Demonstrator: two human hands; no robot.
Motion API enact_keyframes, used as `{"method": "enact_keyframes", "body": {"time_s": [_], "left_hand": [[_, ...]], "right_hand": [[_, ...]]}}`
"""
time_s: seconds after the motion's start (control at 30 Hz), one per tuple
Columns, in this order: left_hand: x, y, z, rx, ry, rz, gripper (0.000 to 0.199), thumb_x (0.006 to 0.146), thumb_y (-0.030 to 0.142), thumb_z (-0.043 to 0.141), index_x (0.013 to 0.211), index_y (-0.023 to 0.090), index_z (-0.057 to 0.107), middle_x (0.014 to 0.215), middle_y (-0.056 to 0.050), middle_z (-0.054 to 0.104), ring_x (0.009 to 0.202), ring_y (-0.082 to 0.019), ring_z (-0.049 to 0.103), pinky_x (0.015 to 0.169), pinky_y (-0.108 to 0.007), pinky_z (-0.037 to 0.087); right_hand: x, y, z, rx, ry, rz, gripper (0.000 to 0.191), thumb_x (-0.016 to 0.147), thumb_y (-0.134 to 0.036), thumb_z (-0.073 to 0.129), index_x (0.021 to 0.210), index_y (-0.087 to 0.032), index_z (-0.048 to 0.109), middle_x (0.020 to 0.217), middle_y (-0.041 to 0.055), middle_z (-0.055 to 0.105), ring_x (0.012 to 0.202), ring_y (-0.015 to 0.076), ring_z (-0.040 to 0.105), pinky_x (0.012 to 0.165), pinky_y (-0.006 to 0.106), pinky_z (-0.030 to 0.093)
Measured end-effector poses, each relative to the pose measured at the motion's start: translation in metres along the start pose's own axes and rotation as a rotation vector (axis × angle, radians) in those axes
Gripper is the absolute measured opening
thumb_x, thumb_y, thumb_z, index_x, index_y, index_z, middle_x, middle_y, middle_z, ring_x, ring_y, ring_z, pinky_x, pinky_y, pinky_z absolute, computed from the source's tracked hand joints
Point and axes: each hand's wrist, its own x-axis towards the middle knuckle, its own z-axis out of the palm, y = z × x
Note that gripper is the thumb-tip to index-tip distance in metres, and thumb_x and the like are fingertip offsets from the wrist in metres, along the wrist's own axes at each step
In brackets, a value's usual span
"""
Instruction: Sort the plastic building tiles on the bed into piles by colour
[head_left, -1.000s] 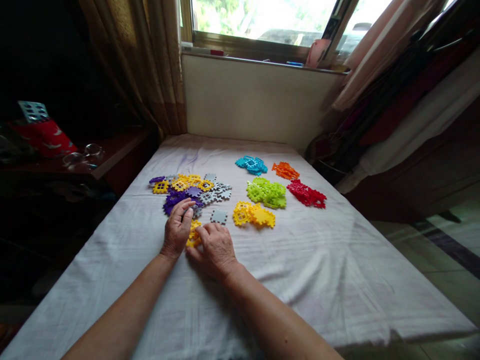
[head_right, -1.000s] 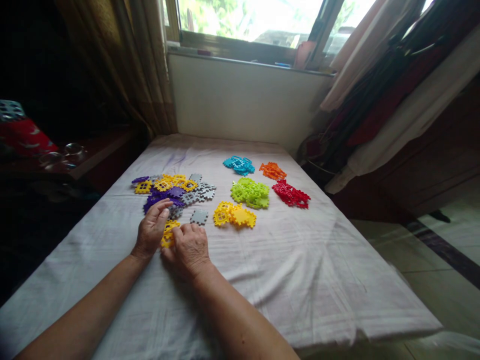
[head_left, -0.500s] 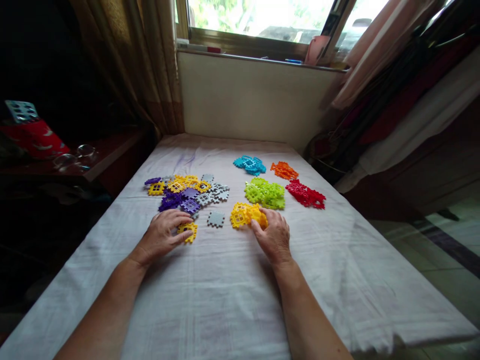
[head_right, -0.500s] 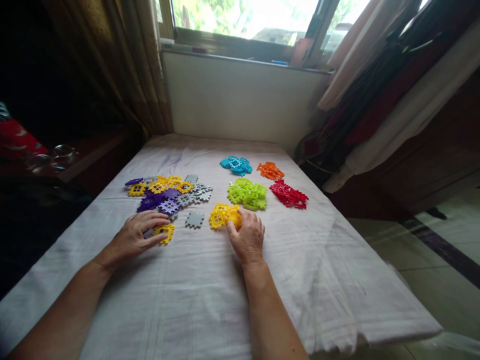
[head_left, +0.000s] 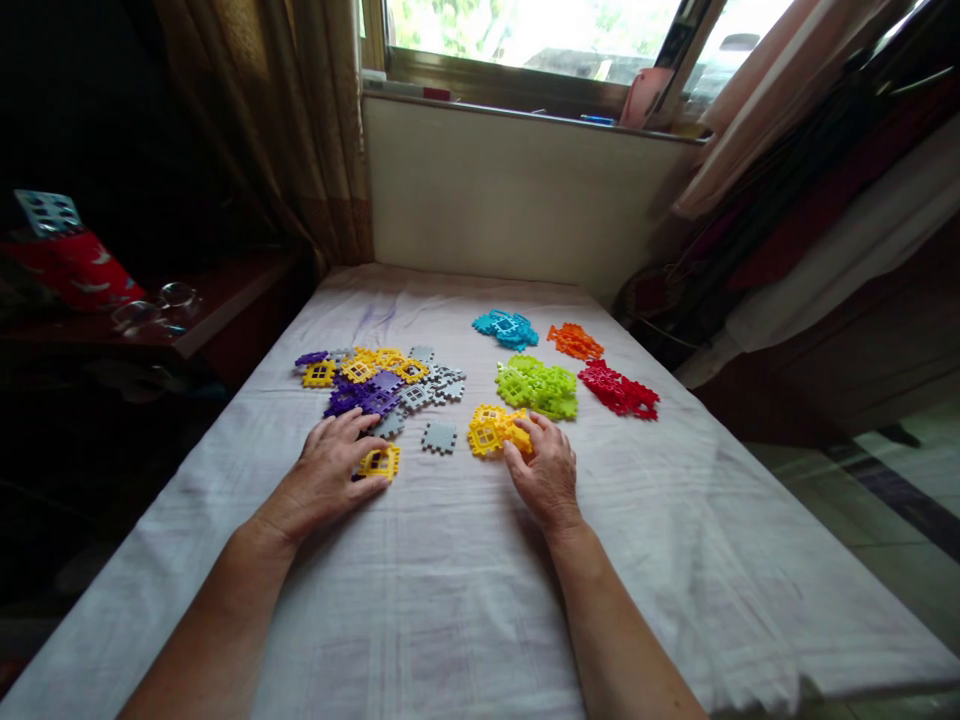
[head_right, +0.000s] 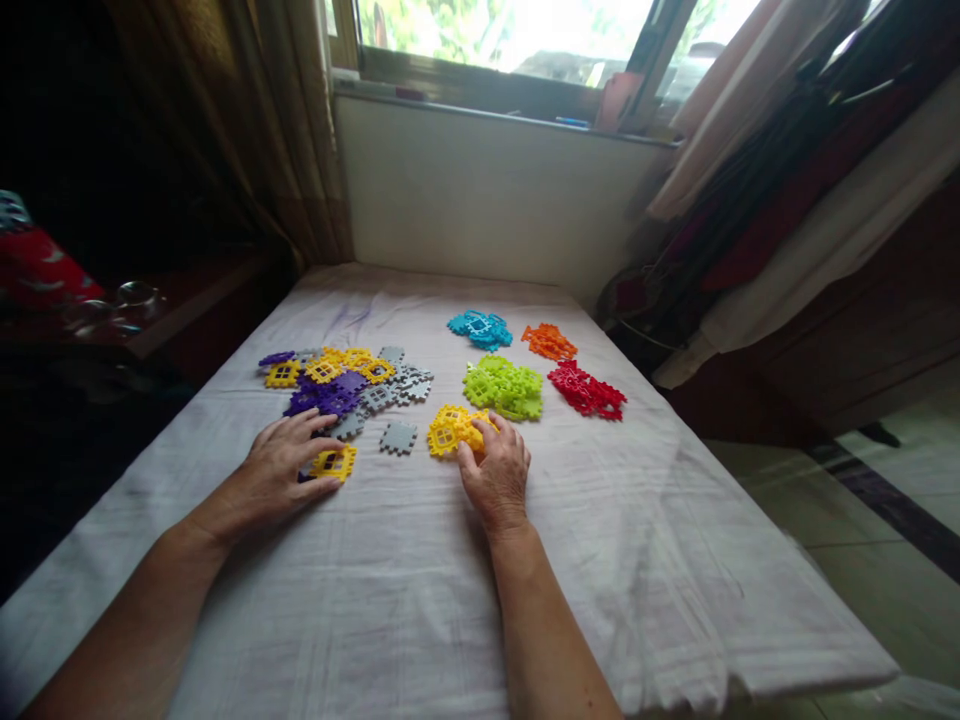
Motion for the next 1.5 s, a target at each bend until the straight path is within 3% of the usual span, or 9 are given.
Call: {"method": "enact_keyframes", "body": {"time_s": [0.13,0.27,0.5,0.73,0.9,1.07,1.17,1.27,1.5], "left_hand": [[0.005,0.0,-0.001,0.003,0.034,0.051,0.031,0.08,0.057,0.062,0.095,0.034,0.076,0.124,-0.005,0.069,0.125,-0.031,0.055,0.111,-0.054,0.033],[0.011,0.008,-0.007,-0.037,0.097,0.066,0.035,0.091,0.053,0.049,0.087,0.031,0.076,0.101,-0.004,0.075,0.1,-0.024,0.067,0.1,-0.046,0.044],[0.028,0.05,-0.002,-0.062,0.335,-0.002,0.037,0.096,0.049,0.045,0.088,0.025,0.073,0.095,-0.004,0.075,0.084,-0.017,0.069,0.076,-0.027,0.052],[0.095,0.099,0.043,-0.104,0.185,-0.036,0.036,0.097,0.043,0.044,0.088,0.024,0.073,0.105,-0.004,0.073,0.082,-0.015,0.068,0.069,-0.024,0.05],[0.104,0.122,0.064,-0.13,0.093,0.001,0.032,0.095,0.045,0.047,0.089,0.026,0.072,0.101,-0.002,0.073,0.081,-0.015,0.068,0.068,-0.025,0.05],[0.122,0.108,0.068,-0.095,0.08,-0.011,0.038,0.098,0.044,0.039,0.105,0.025,0.072,0.112,-0.006,0.071,0.099,-0.018,0.066,0.088,-0.03,0.05],[0.151,0.09,0.074,0.084,-0.073,-0.089,0.039,0.094,0.045,0.045,0.122,0.027,0.066,0.139,-0.009,0.059,0.128,-0.027,0.052,0.11,-0.049,0.035],[0.167,0.072,0.078,0.12,-0.15,-0.12,0.035,0.091,0.046,0.049,0.118,0.032,0.066,0.14,-0.007,0.058,0.132,-0.032,0.047,0.111,-0.063,0.026],[0.133,0.041,0.068,0.123,-0.118,-0.079,0.033,0.087,0.038,0.053,0.117,0.031,0.066,0.141,-0.008,0.057,0.132,-0.031,0.047,0.113,-0.064,0.02]], "right_hand": [[0.004,0.006,0.002,0.075,0.039,0.015,0.035,0.084,-0.035,0.055,0.113,-0.019,0.068,0.125,0.0134,0.063,0.118,0.0261,0.055,0.103,0.043,0.042],[0.009,0.016,0.003,0.129,0.09,0.069,0.04,0.085,-0.038,0.051,0.114,-0.015,0.067,0.123,0.016,0.064,0.117,0.0262,0.056,0.106,0.044,0.042],[0.012,0.019,0.01,0.125,0.091,0.137,0.039,0.086,-0.038,0.049,0.113,-0.018,0.068,0.123,0.0139,0.064,0.118,0.0254,0.056,0.104,0.042,0.043],[0.013,0.017,0.013,0.086,0.107,0.144,0.037,0.086,-0.036,0.048,0.112,-0.02,0.069,0.122,0.0122,0.065,0.115,0.0235,0.058,0.101,0.039,0.044],[0.012,0.017,0.013,0.097,0.086,0.157,0.038,0.087,-0.036,0.047,0.113,-0.019,0.069,0.123,0.0125,0.065,0.116,0.0241,0.057,0.101,0.04,0.044],[0.013,0.011,0.012,0.1,0.071,0.177,0.039,0.088,-0.037,0.047,0.117,-0.019,0.066,0.126,0.0145,0.063,0.118,0.0267,0.055,0.102,0.044,0.043],[0.009,0.005,0.011,0.035,0.041,0.165,0.047,0.087,-0.045,0.053,0.124,-0.018,0.062,0.134,0.0173,0.057,0.125,0.0308,0.051,0.103,0.048,0.041],[0.004,0.0,0.012,-0.053,0.013,0.098,0.063,0.081,-0.057,0.063,0.132,-0.02,0.056,0.143,0.0186,0.049,0.132,0.0344,0.044,0.106,0.052,0.036],[-0.001,-0.01,0.012,-0.166,-0.141,-0.029,0.082,0.071,-0.059,0.074,0.14,-0.02,0.051,0.147,0.0195,0.044,0.136,0.0365,0.039,0.109,0.052,0.03]]}}
